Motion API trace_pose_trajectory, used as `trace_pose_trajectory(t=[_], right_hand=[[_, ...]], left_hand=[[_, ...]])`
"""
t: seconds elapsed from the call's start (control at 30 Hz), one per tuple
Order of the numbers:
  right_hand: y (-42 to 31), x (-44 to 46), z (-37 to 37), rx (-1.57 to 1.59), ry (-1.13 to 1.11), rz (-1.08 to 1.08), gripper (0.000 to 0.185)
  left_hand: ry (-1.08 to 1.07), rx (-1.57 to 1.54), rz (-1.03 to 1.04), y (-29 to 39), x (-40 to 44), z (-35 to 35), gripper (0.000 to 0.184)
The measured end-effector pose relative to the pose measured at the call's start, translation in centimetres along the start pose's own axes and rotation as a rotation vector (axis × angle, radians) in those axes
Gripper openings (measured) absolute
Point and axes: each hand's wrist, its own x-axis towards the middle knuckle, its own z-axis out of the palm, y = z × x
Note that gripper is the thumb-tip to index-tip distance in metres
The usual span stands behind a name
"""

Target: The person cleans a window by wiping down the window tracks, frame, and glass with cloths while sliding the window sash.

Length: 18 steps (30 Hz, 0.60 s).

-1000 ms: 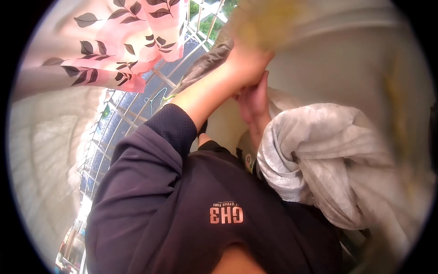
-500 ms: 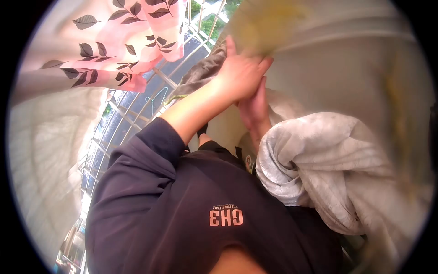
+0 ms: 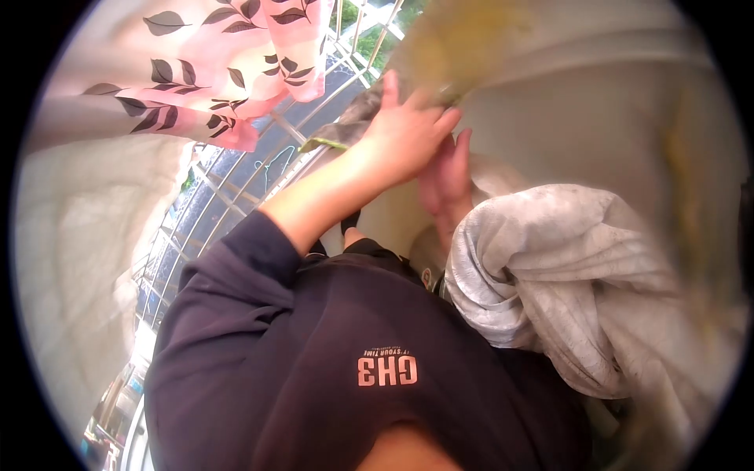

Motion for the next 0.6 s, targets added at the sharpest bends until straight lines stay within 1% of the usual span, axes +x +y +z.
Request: trace_pose_trajectory(t=[0.13, 0.2, 0.27, 0.37, 0.47, 0.57, 0.6], right_hand=[[-0.5, -0.1, 0.2, -0.116, -0.029, 0.027, 0.072], [-0.6, -0.2, 0.5, -0.131, -0.024, 0.028, 0.072], [-0.5, 0.1, 0.4, -0.139, -0.010, 0.035, 0.072], [0.6, 0.8, -0.6, -0.143, -0.065, -0.041, 0.073], [0.4, 0.3, 0.8, 0.008, 0.000, -0.055, 0.066], [0.0, 0.0, 0.5, -0.029, -0.020, 0.029, 0.063], [-0.1, 0.1, 0.6, -0.018, 0.016, 0.032, 0.063]], left_hand=[[0.052, -0.052, -0.005, -0.4, -5.4, 0.4, 0.060], [0.096, -0.050, 0.012, -0.6, -5.5, 0.5, 0.057], [0.172, -0.034, 0.043, -0.8, -4.6, 0.8, 0.050], [0.173, -0.040, 0.056, -0.8, -1.9, 0.8, 0.048], [0.143, -0.066, 0.028, -0.8, 1.1, 1.0, 0.056], [0.149, -0.109, 0.021, -0.4, 4.5, 1.4, 0.050], [0.151, -0.121, 0.020, -0.4, 5.5, 1.5, 0.048]])
